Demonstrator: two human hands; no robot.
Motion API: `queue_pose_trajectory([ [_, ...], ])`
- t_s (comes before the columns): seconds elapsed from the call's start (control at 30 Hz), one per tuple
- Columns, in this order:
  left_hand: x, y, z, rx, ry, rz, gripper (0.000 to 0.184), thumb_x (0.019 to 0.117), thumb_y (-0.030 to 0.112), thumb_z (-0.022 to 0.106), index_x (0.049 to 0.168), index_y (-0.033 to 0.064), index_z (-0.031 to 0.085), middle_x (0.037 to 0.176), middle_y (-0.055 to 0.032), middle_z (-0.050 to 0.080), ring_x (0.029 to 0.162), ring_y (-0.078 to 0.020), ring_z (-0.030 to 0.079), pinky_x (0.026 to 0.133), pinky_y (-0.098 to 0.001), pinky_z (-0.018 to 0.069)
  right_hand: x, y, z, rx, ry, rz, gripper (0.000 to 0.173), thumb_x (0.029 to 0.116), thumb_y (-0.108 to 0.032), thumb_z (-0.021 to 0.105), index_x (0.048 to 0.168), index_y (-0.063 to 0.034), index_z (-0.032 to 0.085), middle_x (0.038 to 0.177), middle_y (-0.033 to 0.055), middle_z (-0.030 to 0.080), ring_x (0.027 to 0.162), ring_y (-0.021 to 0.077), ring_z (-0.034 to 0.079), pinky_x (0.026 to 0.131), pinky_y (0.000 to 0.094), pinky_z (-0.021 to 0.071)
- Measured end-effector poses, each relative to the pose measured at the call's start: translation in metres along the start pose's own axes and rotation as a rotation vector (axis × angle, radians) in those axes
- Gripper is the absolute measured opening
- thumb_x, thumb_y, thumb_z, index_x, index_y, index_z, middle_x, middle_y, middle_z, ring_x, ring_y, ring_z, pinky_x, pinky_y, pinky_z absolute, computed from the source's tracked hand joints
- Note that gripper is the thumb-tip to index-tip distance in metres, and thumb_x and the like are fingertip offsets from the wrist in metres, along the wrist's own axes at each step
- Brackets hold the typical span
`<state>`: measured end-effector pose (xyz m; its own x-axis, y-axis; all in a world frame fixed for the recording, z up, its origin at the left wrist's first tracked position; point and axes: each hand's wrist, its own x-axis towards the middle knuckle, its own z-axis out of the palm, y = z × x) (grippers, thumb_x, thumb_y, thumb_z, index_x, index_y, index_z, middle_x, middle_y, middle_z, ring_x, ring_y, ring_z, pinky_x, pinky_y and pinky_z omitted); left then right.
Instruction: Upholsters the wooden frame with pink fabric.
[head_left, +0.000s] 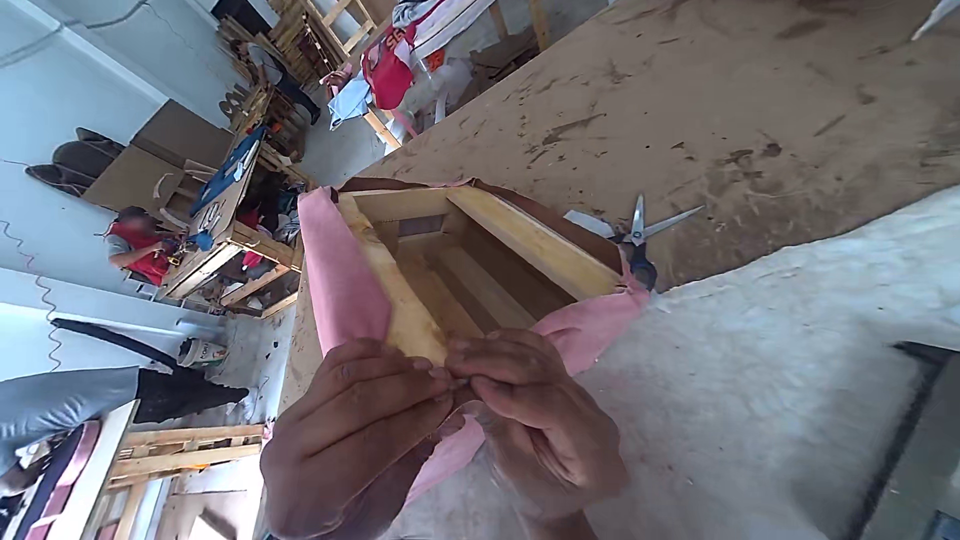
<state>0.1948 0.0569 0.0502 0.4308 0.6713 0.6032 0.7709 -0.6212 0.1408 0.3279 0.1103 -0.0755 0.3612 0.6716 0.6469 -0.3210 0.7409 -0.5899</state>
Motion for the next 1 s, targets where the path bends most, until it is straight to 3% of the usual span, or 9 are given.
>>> queue_pose_trajectory([
  [0.2, 0.003, 0.012, 0.012, -0.022, 0.158, -0.2, 0.008, 0.0867, 0.016, 0.083, 0.093, 0.0154, 0.079, 0.101, 0.0032, 0.078, 0.098, -0.0167, 0.073, 0.099, -0.0441, 0.058, 0.031, -0.028, -0.01, -0.003, -0.146, 0.365, 0.006, 0.0881, -0.015, 0.082, 0.092, -0.0148, 0.077, 0.097, 0.0, 0.079, 0.096, 0.0182, 0.075, 0.091, 0.0391, 0.0617],
  [0.3, 0.008, 0.024, 0.014, -0.031, 0.186, -0.372, 0.004, 0.0853, 0.018, 0.083, 0.087, 0.0195, 0.08, 0.099, 0.0051, 0.077, 0.113, -0.0254, 0.068, 0.11, -0.0487, 0.0487, 0.056, -0.046, -0.02, -0.085, -0.334, 0.615, 0.006, 0.0891, -0.021, 0.081, 0.087, -0.019, 0.075, 0.098, -0.0066, 0.076, 0.096, 0.0124, 0.073, 0.083, 0.0316, 0.0645],
  [0.43, 0.017, 0.036, 0.015, -0.088, 0.19, -0.648, 0.006, 0.0868, 0.031, 0.082, 0.085, 0.0258, 0.08, 0.141, -0.0038, 0.065, 0.149, -0.0432, 0.035, 0.124, -0.0572, 0.0315, 0.09, -0.054, -0.024, -0.164, -0.578, 0.862, 0.014, 0.0899, -0.029, 0.08, 0.082, -0.0219, 0.071, 0.109, -0.0104, 0.071, 0.099, 0.0067, 0.068, 0.079, 0.0277, 0.0615],
  [0.5, 0.019, 0.042, 0.013, -0.137, 0.172, -0.783, 0.017, 0.087, 0.038, 0.08, 0.098, 0.0254, 0.079, 0.163, -0.0047, 0.042, 0.156, -0.038, 0.023, 0.125, -0.0562, 0.0317, 0.105, -0.053, -0.025, -0.206, -0.734, 0.948, 0.015, 0.0885, -0.031, 0.081, 0.083, -0.0216, 0.07, 0.118, -0.0066, 0.064, 0.099, 0.0082, 0.065, 0.077, 0.0297, 0.0606],
  [0.6, 0.027, 0.045, 0.009, -0.203, 0.122, -1.001, 0.059, 0.0838, 0.044, 0.079, 0.139, 0.031, 0.061, 0.174, 0.0008, 0.008, 0.157, -0.0256, 0.02, 0.116, -0.048, 0.0445, 0.123, -0.045, -0.02, -0.239, -0.897, 1.006, 0.019, 0.0873, -0.032, 0.082, 0.085, -0.0192, 0.069, 0.119, 0.0003, 0.059, 0.093, 0.0133, 0.063, 0.072, 0.0327, 0.0596],
  [0.7, 0.029, 0.05, 0.011, -0.221, 0.155, -1.064, 0.062, 0.0822, 0.036, 0.079, 0.141, 0.035, 0.06, 0.174, 0.0037, 0.004, 0.158, -0.024, 0.018, 0.116, -0.0491, 0.0446, 0.126, -0.037, -0.025, -0.339, -0.849, 0.895, 0.018, 0.0906, -0.031, 0.079, 0.091, -0.0169, 0.067, 0.119, 0.002, 0.062, 0.092, 0.0149, 0.066, 0.073, 0.0371, 0.0608],
  [0.8, 0.035, 0.048, 0.013, -0.209, 0.172, -1.073, 0.055, 0.0821, 0.031, 0.077, 0.136, 0.0326, 0.064, 0.174, 0.0026, 0.007, 0.158, -0.0245, 0.018, 0.117, -0.0487, 0.0429, 0.13, -0.053, -0.113, -0.508, -0.506, 0.705, 0.024, 0.0981, -0.034, 0.068, 0.112, -0.0145, 0.071, 0.133, 0.0017, 0.064, 0.115, 0.0159, 0.066, 0.091, 0.0393, 0.0616],
  [0.87, 0.033, 0.05, 0.013, -0.193, 0.167, -1.083, 0.051, 0.0834, 0.031, 0.076, 0.133, 0.0292, 0.066, 0.174, -0.0001, 0.01, 0.157, -0.0259, 0.019, 0.118, -0.0482, 0.0416, 0.117, -0.075, -0.226, -0.799, -0.288, 0.697, 0.035, 0.1001, -0.03, 0.067, 0.12, -0.0004, 0.066, 0.121, 0.0147, 0.066, 0.108, 0.0215, 0.066, 0.089, 0.0408, 0.0593],
  [1.0, 0.033, 0.05, 0.015, -0.145, 0.168, -1.09, 0.046, 0.0852, 0.032, 0.074, 0.13, 0.0245, 0.067, 0.173, -0.0034, 0.015, 0.152, -0.0254, 0.03, 0.111, -0.0416, 0.0464, 0.059, -0.098, -0.365, -1.262, -0.154, 1.115, 0.074, 0.0946, -0.046, 0.069, 0.134, 0.0136, 0.05, 0.119, 0.0324, 0.061, 0.103, 0.0333, 0.064, 0.09, 0.0459, 0.055],
])
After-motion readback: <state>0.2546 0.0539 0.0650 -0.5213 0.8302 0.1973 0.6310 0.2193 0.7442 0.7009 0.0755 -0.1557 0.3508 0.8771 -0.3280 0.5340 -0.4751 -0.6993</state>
